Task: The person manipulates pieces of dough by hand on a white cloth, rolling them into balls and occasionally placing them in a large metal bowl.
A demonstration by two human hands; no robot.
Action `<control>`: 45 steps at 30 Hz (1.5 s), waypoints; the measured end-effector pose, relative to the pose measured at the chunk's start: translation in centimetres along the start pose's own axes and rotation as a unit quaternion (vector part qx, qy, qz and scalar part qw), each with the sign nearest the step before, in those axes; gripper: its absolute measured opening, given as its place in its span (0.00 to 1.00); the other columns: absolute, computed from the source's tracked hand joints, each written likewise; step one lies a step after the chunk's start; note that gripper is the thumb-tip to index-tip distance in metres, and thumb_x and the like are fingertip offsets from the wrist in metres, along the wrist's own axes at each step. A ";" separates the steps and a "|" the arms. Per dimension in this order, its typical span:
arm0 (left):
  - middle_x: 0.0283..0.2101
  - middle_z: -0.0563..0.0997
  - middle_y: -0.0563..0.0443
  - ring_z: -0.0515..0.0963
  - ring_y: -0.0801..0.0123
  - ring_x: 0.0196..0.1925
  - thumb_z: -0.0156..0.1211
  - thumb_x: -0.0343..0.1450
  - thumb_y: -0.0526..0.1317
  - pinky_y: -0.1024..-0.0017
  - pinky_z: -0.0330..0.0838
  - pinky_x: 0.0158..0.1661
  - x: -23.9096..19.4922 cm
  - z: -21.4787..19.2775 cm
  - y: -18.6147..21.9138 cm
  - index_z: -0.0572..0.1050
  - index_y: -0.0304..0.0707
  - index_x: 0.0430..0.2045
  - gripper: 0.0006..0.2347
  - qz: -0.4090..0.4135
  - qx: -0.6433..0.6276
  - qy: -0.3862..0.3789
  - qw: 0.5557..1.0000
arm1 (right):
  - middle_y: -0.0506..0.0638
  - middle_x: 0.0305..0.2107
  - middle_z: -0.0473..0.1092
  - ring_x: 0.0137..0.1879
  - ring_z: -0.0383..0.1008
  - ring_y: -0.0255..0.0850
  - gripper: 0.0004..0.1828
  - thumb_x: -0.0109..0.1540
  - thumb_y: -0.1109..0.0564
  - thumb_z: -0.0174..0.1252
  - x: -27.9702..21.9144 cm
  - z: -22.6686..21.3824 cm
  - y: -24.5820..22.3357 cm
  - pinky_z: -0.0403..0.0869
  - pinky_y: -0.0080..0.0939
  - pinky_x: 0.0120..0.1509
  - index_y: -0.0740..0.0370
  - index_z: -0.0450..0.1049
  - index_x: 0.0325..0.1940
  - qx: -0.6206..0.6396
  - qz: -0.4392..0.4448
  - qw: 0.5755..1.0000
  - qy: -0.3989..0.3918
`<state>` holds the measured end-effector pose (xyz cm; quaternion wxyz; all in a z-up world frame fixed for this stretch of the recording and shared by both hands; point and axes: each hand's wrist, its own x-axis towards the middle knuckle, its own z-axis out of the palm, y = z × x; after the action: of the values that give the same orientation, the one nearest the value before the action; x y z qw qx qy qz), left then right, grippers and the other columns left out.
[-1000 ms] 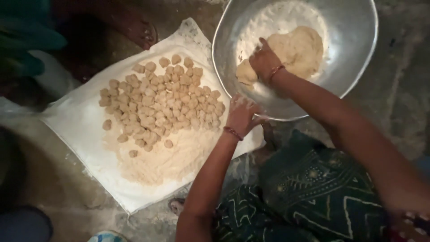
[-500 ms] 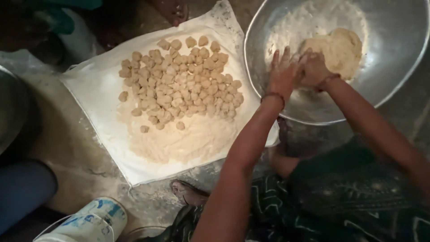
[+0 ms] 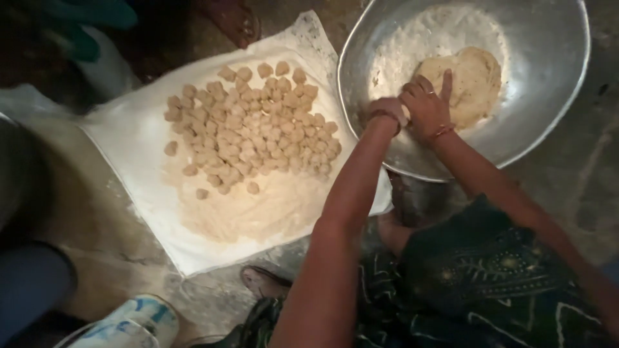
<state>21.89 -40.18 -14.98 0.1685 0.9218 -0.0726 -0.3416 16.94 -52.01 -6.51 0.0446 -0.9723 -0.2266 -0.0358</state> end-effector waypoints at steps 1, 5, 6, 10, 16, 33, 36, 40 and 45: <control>0.50 0.82 0.42 0.82 0.56 0.52 0.63 0.62 0.55 0.61 0.74 0.53 -0.1 0.1 -0.5 0.82 0.41 0.43 0.22 0.007 -0.031 -0.023 0.999 | 0.44 0.58 0.71 0.76 0.62 0.43 0.16 0.57 0.54 0.64 -0.1 0.5 0.3 0.36 0.77 0.80 0.46 0.76 0.50 -0.002 -0.002 1.000 0.004; 0.46 0.85 0.37 0.85 0.53 0.49 0.58 0.63 0.65 0.63 0.75 0.52 -3.5 0.4 -2.2 0.83 0.33 0.45 0.32 0.013 -0.186 -0.095 0.978 | 0.42 0.59 0.71 0.75 0.62 0.40 0.07 0.66 0.57 0.59 -0.4 3.3 2.3 0.36 0.75 0.84 0.46 0.75 0.47 0.010 -0.028 0.998 0.051; 0.45 0.86 0.36 0.86 0.52 0.48 0.55 0.64 0.67 0.63 0.75 0.52 -4.7 0.1 -2.2 0.83 0.31 0.45 0.34 0.012 -0.230 -0.104 0.968 | 0.40 0.60 0.70 0.75 0.61 0.39 0.06 0.67 0.56 0.60 -0.3 4.1 2.6 0.35 0.73 0.84 0.44 0.75 0.47 -0.010 -0.032 0.998 0.056; 0.64 0.69 0.38 0.71 0.55 0.62 0.50 0.73 0.63 0.59 0.63 0.62 -12.0 -2.4 -1.1 0.71 0.37 0.63 0.31 0.332 -0.452 -0.197 0.804 | 0.45 0.65 0.69 0.78 0.59 0.43 0.24 0.58 0.48 0.65 1.9 6.1 5.1 0.34 0.73 0.80 0.44 0.73 0.59 -0.090 0.019 0.995 0.026; 0.49 0.85 0.43 0.84 0.58 0.51 0.65 0.63 0.60 0.65 0.75 0.52 -31.3 -10.6 -6.4 0.79 0.47 0.53 0.28 0.120 -0.286 0.044 0.950 | 0.73 0.65 0.56 0.75 0.53 0.67 0.80 0.36 0.32 0.84 8.6 2.4 9.3 0.38 0.85 0.70 0.77 0.46 0.73 0.111 0.109 0.983 -0.101; 0.62 0.75 0.33 0.72 0.38 0.62 0.51 0.78 0.39 0.48 0.64 0.60 -31.9 16.7 -30.7 0.70 0.38 0.62 0.16 -0.277 -0.075 0.545 0.788 | 0.61 0.63 0.65 0.67 0.66 0.56 0.39 0.52 0.41 0.56 -3.7 -0.4 -22.1 0.65 0.60 0.66 0.64 0.68 0.64 0.150 -0.466 0.865 -0.113; 0.60 0.76 0.32 0.74 0.39 0.60 0.49 0.80 0.39 0.49 0.67 0.60 -31.0 14.2 -25.6 0.68 0.39 0.63 0.15 -0.190 -0.546 0.446 0.684 | 0.61 0.68 0.54 0.73 0.53 0.56 0.39 0.59 0.41 0.57 -3.2 -0.5 -23.2 0.53 0.62 0.74 0.64 0.61 0.69 0.118 -0.425 0.857 -0.265; 0.59 0.79 0.39 0.78 0.50 0.61 0.50 0.81 0.39 0.57 0.71 0.63 -33.3 9.2 -22.2 0.73 0.39 0.59 0.13 -0.100 -0.431 0.484 0.755 | 0.59 0.71 0.56 0.73 0.58 0.54 0.34 0.61 0.50 0.56 -3.8 0.8 -23.4 0.59 0.56 0.72 0.63 0.63 0.71 0.082 -0.389 0.890 -0.223; 0.70 0.63 0.31 0.63 0.37 0.70 0.57 0.73 0.40 0.49 0.57 0.66 -32.2 6.5 -20.9 0.60 0.34 0.68 0.27 -0.075 -0.178 0.531 0.825 | 0.53 0.63 0.69 0.65 0.69 0.48 0.25 0.59 0.51 0.58 -4.4 5.1 -22.4 0.63 0.53 0.69 0.58 0.73 0.60 0.024 -0.437 0.899 -0.030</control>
<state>-6.34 -14.33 -7.62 0.3162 0.9173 0.1597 0.1817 3.29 -33.40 -10.39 0.0405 -0.7748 -0.6306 -0.0171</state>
